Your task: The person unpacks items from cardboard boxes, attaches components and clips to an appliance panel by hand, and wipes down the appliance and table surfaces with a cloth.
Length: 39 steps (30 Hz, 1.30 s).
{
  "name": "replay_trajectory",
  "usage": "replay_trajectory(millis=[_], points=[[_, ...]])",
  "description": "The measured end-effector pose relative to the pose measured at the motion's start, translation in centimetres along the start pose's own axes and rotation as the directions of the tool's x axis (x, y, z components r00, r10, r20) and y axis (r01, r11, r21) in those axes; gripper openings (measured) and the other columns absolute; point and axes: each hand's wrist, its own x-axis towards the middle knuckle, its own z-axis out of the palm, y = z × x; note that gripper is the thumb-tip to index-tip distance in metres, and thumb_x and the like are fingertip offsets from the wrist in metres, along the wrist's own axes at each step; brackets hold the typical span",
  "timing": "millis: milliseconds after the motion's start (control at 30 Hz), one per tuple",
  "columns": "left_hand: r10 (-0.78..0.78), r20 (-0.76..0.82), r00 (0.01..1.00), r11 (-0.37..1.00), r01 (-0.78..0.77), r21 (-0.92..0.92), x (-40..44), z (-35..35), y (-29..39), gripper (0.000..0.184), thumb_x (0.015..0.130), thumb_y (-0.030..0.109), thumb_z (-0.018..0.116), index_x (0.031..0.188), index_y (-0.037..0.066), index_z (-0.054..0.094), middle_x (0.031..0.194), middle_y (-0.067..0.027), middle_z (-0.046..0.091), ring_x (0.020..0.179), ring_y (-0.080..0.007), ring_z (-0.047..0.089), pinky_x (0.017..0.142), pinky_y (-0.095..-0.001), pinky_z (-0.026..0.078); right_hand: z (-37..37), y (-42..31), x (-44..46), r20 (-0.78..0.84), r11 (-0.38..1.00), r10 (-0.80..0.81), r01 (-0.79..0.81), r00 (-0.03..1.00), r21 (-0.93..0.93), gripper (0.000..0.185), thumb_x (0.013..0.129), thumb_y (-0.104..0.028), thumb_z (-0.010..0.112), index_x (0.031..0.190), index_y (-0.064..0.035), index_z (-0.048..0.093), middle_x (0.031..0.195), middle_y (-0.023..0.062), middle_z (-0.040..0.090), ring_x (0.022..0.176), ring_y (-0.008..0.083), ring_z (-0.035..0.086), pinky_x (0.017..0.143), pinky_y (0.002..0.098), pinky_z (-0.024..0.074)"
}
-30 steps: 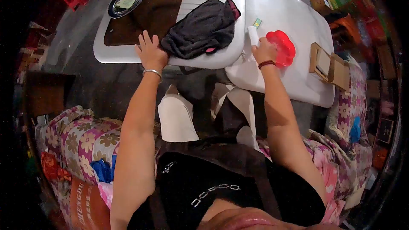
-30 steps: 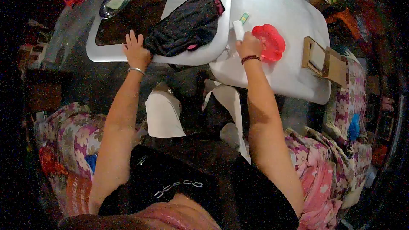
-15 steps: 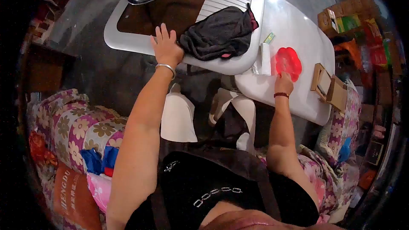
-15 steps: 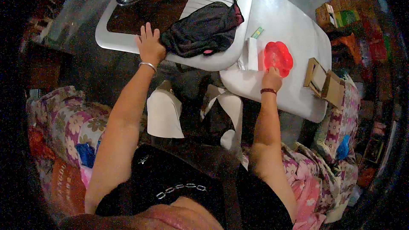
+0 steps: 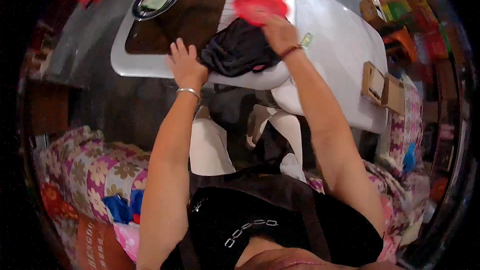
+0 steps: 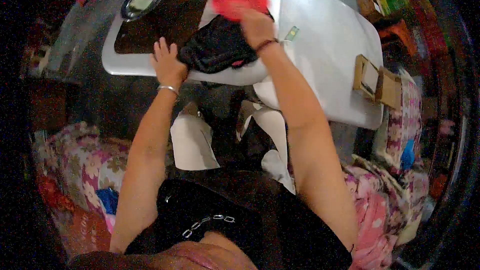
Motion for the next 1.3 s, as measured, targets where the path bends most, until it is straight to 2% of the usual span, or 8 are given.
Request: replay_trajectory(millis=[33, 367, 533, 700, 833, 967, 1133, 1300], points=[[0.000, -0.012, 1.000, 0.999, 0.000, 0.033, 0.0, 0.4, -0.1, 0.048, 0.083, 0.023, 0.052, 0.130, 0.011, 0.052, 0.155, -0.0144, 0.023, 0.144, -0.0332, 0.017, 0.115, -0.0510, 0.013, 2.4, -0.8, 1.8, 0.315, 0.949, 0.231, -0.142, 0.921, -0.281, 0.024, 0.083, -0.015, 0.056, 0.106, -0.0138, 0.063, 0.095, 0.0136, 0.066, 0.089, 0.0336, 0.064, 0.075, 0.0446, 0.0525], [0.049, -0.043, 0.998, 0.996, -0.046, 0.074, 0.0, 0.9, -0.3, 0.051, 0.084, 0.032, 0.054, 0.130, 0.011, 0.051, 0.154, -0.0141, 0.024, 0.143, -0.0340, 0.021, 0.113, -0.0531, 0.016, 3.9, -1.9, 1.6, -0.052, 0.978, 0.198, -0.194, 0.979, 0.078, 0.031, 0.079, -0.013, 0.065, 0.109, -0.0142, 0.061, 0.108, 0.0097, 0.062, 0.098, 0.0301, 0.061, 0.082, 0.0411, 0.0515], [0.046, -0.028, 0.999, 0.992, -0.043, 0.119, 0.1, 0.7, -0.1, 0.051, 0.083, 0.030, 0.055, 0.130, 0.011, 0.051, 0.154, -0.0143, 0.025, 0.142, -0.0342, 0.021, 0.113, -0.0533, 0.016, -2.6, 4.1, -8.2, -0.227, 0.751, 0.570, -0.612, 0.790, -0.246, 0.029, 0.076, -0.020, 0.067, 0.101, -0.0041, 0.064, 0.102, 0.0187, 0.062, 0.095, 0.0359, 0.060, 0.081, 0.0452, 0.0510], [0.050, -0.032, 0.998, 0.995, -0.047, 0.087, 0.2, 0.9, -0.4, 0.052, 0.081, 0.027, 0.055, 0.130, 0.011, 0.050, 0.154, -0.0144, 0.025, 0.143, -0.0339, 0.021, 0.113, -0.0528, 0.016, -3.3, 6.9, -14.5, 0.086, 0.525, 0.841, -0.768, 0.534, -0.367, 0.039, 0.074, -0.027, 0.069, 0.102, -0.0012, 0.064, 0.101, 0.0233, 0.063, 0.096, 0.0378, 0.061, 0.083, 0.0461, 0.0505], [0.065, -0.070, 0.995, 0.992, -0.057, 0.111, 0.1, 1.4, -0.6, 0.052, 0.078, 0.025, 0.057, 0.129, 0.011, 0.051, 0.154, -0.0142, 0.026, 0.142, -0.0339, 0.021, 0.113, -0.0533, 0.017, -3.4, 8.3, -12.2, -0.149, 0.494, 0.852, -0.864, 0.503, -0.091, 0.036, 0.071, -0.030, 0.068, 0.086, 0.0026, 0.066, 0.088, 0.0250, 0.067, 0.081, 0.0403, 0.065, 0.075, 0.0473, 0.0516], [0.066, -0.071, 0.995, 0.992, -0.059, 0.108, 0.2, 1.5, -0.7, 0.052, 0.078, 0.022, 0.057, 0.128, 0.011, 0.051, 0.153, -0.0141, 0.028, 0.142, -0.0338, 0.023, 0.112, -0.0538, 0.019, -3.9, 6.6, -3.4, 0.129, 0.513, 0.812, -0.801, 0.570, 0.308, 0.052, 0.074, -0.043, 0.073, 0.076, 0.0083, 0.066, 0.065, 0.0148, 0.063, 0.056, 0.0215, 0.057, 0.060, 0.0354, 0.0484], [0.076, -0.095, 0.993, 0.994, -0.068, 0.082, 0.3, 2.1, -1.0, 0.050, 0.079, 0.024, 0.057, 0.126, 0.010, 0.052, 0.152, -0.0147, 0.028, 0.142, -0.0343, 0.023, 0.113, -0.0537, 0.018, 1.4, 9.5, 4.5, 0.278, 0.184, 0.790, -0.645, 0.546, 0.742, 0.056, 0.074, -0.044, 0.075, 0.100, 0.0055, 0.067, 0.094, 0.0183, 0.069, 0.083, 0.0236, 0.069, 0.073, 0.0355, 0.0546], [0.095, -0.113, 0.989, 0.992, -0.085, 0.092, 0.0, 1.4, -0.8, 0.049, 0.078, 0.023, 0.057, 0.126, 0.010, 0.053, 0.151, -0.0154, 0.029, 0.141, -0.0352, 0.024, 0.112, -0.0542, 0.019, 1.4, 13.1, -0.6, -0.089, 0.497, 0.866, -0.866, 0.492, 0.051, 0.051, 0.074, -0.037, 0.073, 0.108, 0.0004, 0.067, 0.109, 0.0229, 0.066, 0.103, 0.0361, 0.063, 0.092, 0.0408, 0.0499]])
